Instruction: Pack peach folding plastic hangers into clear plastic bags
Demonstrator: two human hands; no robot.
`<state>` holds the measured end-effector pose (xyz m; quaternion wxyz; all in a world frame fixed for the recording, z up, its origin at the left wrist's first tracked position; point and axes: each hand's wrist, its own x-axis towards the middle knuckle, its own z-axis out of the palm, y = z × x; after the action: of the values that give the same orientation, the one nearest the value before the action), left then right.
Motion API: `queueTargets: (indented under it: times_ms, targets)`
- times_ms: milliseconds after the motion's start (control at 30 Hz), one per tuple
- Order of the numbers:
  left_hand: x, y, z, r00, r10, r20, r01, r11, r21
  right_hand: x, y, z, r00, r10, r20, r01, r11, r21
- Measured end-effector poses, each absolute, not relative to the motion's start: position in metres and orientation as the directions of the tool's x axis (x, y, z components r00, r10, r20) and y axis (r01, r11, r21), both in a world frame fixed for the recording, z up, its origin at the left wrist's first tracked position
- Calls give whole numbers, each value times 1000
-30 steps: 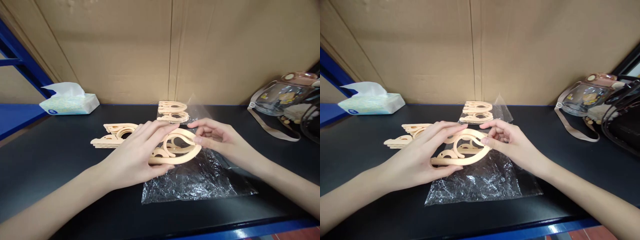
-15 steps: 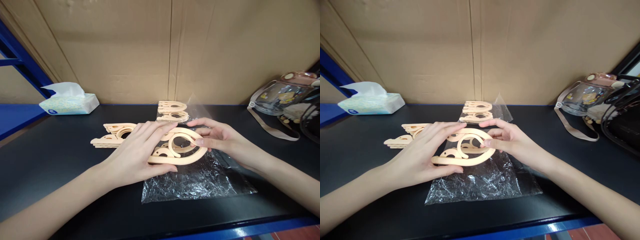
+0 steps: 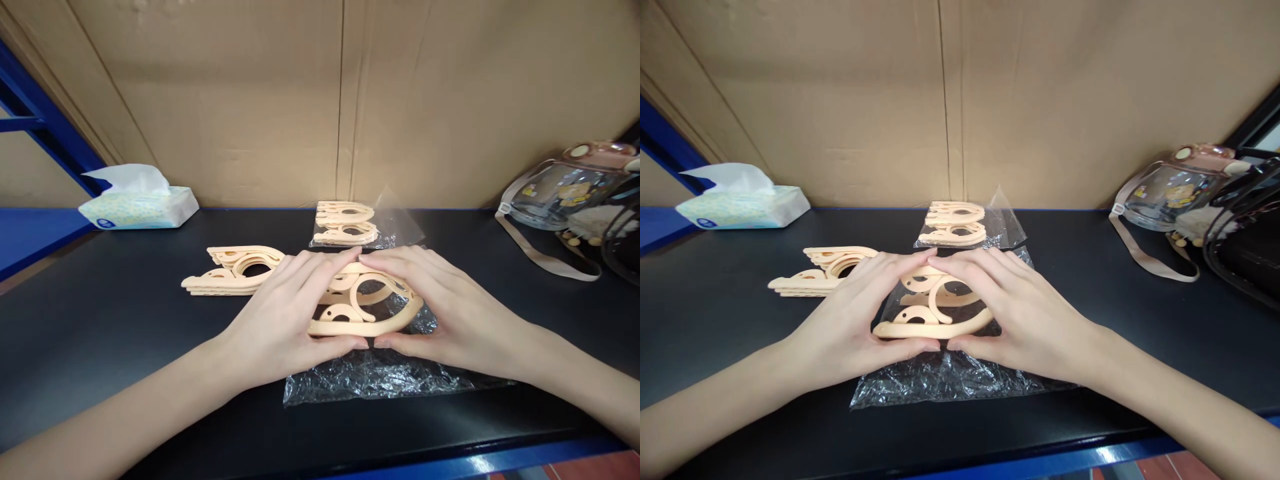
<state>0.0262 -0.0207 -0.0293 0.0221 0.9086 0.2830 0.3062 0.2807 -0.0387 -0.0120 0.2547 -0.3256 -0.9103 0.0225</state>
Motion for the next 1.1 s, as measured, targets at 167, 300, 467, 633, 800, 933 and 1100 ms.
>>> queueTargets:
  times_ms: [167, 300, 467, 633, 800, 933, 1100]
  targets:
    - [17, -17, -27, 691, 615, 380, 520, -788, 331, 300, -39, 8, -633, 632, 448, 664, 740, -107]
    - [2, -13, -18, 757, 647, 88, 566, -718, 405, 341, -38, 20, -472, 768, 433, 824, 559, -93]
    - [-3, -13, -7, 764, 620, -180, 625, -641, 446, 384, -45, 3, -440, 810, 388, 885, 464, 35]
    - [-1, -15, -5, 727, 631, -272, 675, -583, 452, 394, -55, -11, -491, 820, 294, 863, 504, 36]
    - [-1, -15, -3, 721, 628, -291, 683, -575, 451, 402, -50, -9, -467, 826, 316, 878, 475, 55]
    - [0, -14, -2, 714, 624, -319, 694, -567, 443, 406, -47, -8, -459, 823, 334, 885, 456, 94]
    - [0, -13, -2, 717, 604, -349, 695, -577, 429, 393, -58, -9, -468, 848, 249, 856, 505, -111]
